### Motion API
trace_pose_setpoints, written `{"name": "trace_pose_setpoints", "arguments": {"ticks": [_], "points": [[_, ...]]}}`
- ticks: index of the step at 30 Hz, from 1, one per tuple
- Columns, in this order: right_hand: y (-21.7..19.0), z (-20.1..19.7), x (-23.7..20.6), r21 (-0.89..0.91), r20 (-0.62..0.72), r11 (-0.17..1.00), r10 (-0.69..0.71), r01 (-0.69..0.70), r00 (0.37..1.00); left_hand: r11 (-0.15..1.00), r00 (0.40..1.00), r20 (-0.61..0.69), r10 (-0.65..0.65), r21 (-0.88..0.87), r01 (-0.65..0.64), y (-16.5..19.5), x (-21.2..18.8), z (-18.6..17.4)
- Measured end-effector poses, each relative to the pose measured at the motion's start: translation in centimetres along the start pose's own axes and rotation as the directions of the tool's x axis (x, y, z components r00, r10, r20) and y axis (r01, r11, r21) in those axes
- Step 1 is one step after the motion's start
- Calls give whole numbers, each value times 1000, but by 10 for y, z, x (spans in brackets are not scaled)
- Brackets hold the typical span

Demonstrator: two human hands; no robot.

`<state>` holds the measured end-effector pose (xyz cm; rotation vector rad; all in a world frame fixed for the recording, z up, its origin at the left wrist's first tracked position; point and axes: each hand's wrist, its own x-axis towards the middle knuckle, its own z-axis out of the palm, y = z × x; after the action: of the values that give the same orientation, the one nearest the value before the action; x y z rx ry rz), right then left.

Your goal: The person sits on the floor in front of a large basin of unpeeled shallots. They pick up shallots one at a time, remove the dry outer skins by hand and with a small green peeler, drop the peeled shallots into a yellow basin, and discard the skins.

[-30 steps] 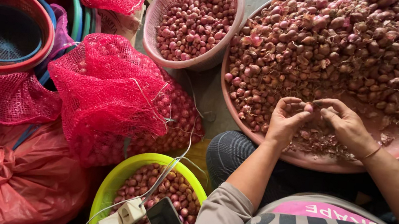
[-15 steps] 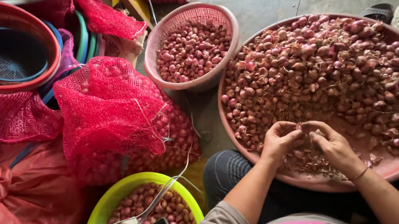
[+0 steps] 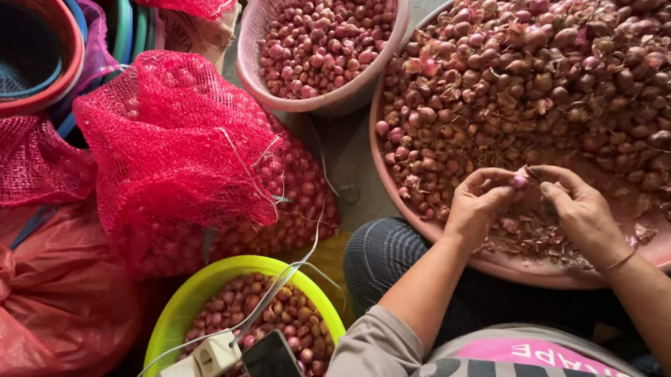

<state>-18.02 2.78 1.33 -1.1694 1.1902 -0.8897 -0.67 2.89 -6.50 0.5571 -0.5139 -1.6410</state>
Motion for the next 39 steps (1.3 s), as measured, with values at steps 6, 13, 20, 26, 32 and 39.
{"name": "trace_pose_setpoints", "arguments": {"ticks": [6, 13, 20, 26, 32, 39], "points": [[-11, -3, -4, -46, -45, 999, 25, -27, 999, 1000, 1000, -8, 12, 1, -12, 7, -1, 11], [-14, -15, -5, -162, 12, 982, 102, -99, 995, 999, 999, -15, 28, 17, -28, 8, -4, 9], [11, -5, -4, -91, 131, 993, -66, 79, 989, 987, 998, 37, -42, -153, 48, -5, 3, -7], [12, -7, -3, -81, 81, 996, -30, 37, 996, 991, 998, 14, -54, -124, 55, -12, 5, -11], [-4, -10, -7, -93, 47, 994, 54, -49, 997, 992, 999, 14, -44, -117, 46, -7, 1, -7], [-8, 6, -16, -516, 24, 834, -215, 197, 976, 1000, 1000, -17, -17, -2, 17, -11, 1, -9]]}}
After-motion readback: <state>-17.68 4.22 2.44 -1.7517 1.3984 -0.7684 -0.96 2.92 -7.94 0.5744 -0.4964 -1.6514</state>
